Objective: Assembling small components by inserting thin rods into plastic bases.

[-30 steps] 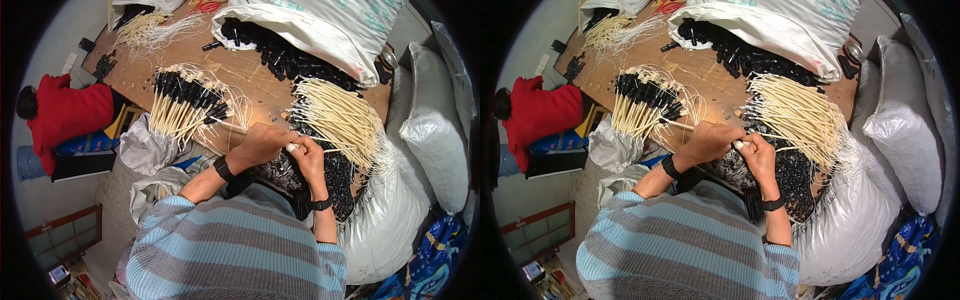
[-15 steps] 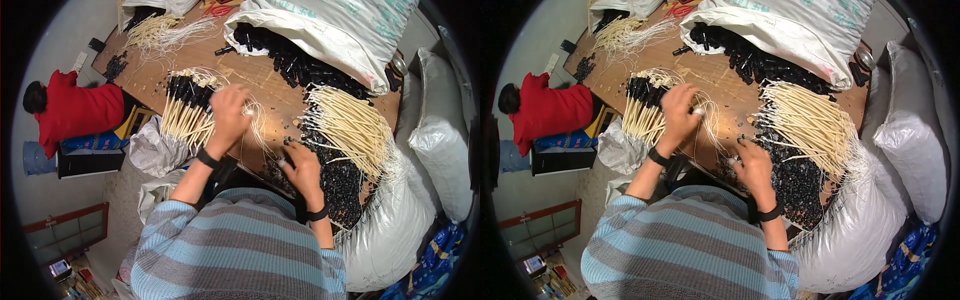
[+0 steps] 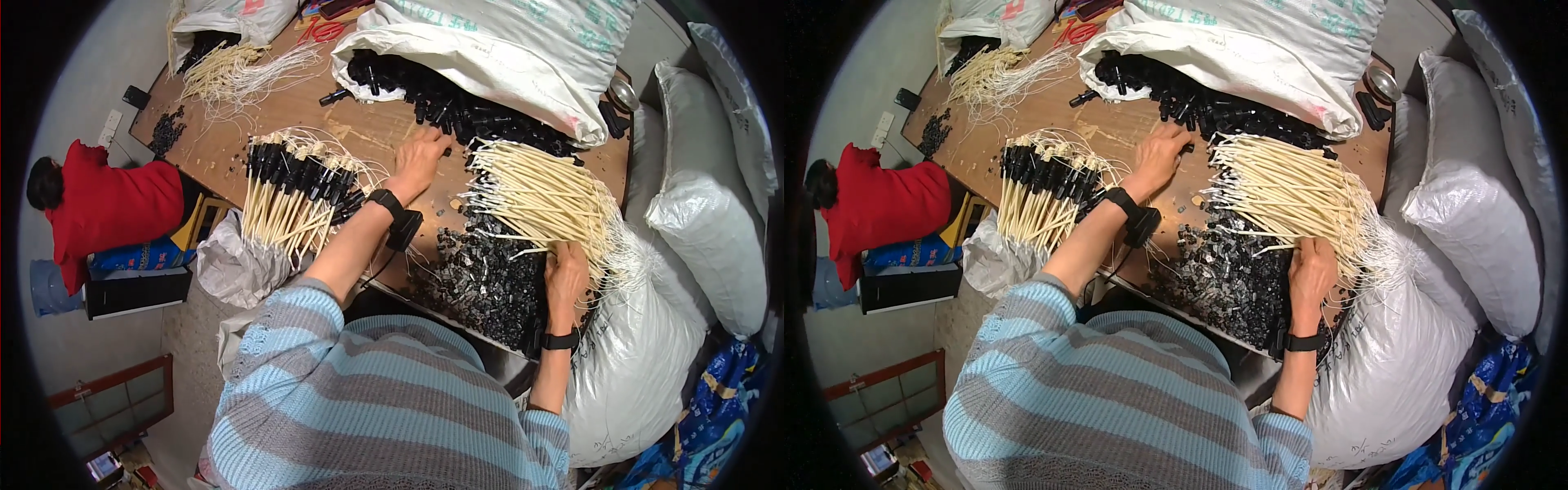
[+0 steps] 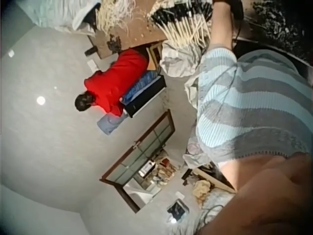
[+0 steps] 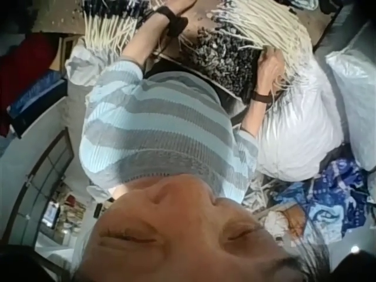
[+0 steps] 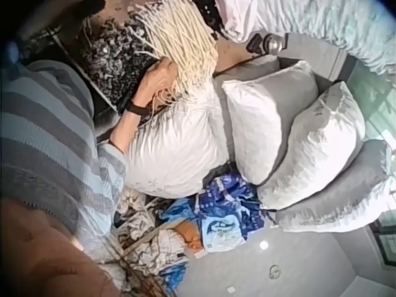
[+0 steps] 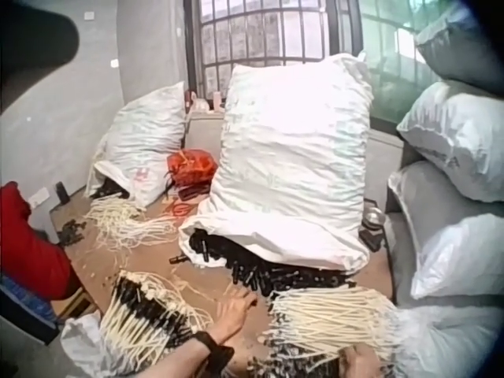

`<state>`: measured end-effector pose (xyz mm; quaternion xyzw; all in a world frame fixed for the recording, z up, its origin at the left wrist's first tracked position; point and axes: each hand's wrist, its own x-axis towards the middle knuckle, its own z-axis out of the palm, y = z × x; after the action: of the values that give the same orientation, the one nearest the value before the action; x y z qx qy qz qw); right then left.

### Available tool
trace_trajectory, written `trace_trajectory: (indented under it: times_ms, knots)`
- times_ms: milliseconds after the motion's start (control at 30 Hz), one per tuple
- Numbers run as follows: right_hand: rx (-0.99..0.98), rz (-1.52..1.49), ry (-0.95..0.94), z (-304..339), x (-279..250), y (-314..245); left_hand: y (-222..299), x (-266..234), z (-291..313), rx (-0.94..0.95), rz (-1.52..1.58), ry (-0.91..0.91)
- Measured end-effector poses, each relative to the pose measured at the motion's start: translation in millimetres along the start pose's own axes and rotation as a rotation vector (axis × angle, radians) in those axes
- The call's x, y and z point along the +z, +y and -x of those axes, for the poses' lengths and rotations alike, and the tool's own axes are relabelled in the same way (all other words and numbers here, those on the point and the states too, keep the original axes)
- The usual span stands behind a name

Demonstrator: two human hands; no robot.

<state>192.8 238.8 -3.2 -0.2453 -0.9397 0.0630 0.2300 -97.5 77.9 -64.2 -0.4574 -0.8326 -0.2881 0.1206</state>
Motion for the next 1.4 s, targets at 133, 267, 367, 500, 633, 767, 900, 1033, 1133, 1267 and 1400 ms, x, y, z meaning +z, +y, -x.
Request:
trace_trajectory:
  times_ms: [133,267,367,500,633,767,900,1033,1133,1267,1400]
  knots:
    - [-0.046,0.043,-0.051,-4.0,3.0,-1.5,-1.1,-14.5,-3.0,-0.021,-0.032,-0.106]
    - [-0.343,-0.079,0.023,-14.4,-8.7,-17.6,8.5,-18.5,26.1,-0.035,0.175,-0.226]
    - [-0.362,-0.218,-0.024,-11.1,-5.0,-32.8,37.6,-40.2,36.7,-0.185,0.600,-0.355]
    - [-0.313,-0.211,-0.025,-8.7,4.3,-46.9,59.0,-48.1,53.6,-0.236,0.847,-0.385]
    - [-0.253,-0.286,-0.052,-6.3,12.1,-55.3,76.1,-53.1,61.4,-0.212,0.949,-0.391]
    - [-0.229,-0.296,-0.067,-4.1,14.3,-65.1,78.3,-55.7,64.5,-0.082,0.771,-0.302]
    - [-0.246,-0.153,-0.096,7.0,24.7,-69.9,77.4,-58.3,66.3,0.076,0.425,-0.348]
    - [-0.176,-0.155,0.004,6.9,22.6,-81.3,79.5,-59.3,67.2,0.053,0.495,-0.292]
    - [-0.164,-0.138,0.048,4.0,20.4,-85.8,84.1,-56.9,77.2,0.006,0.528,-0.260]
    - [-0.203,-0.070,-0.006,5.5,27.3,-87.8,86.9,-62.2,78.3,0.071,0.431,-0.216]
    - [-0.244,-0.081,-0.108,12.3,36.3,-95.3,91.5,-55.8,84.0,0.042,0.431,-0.215]
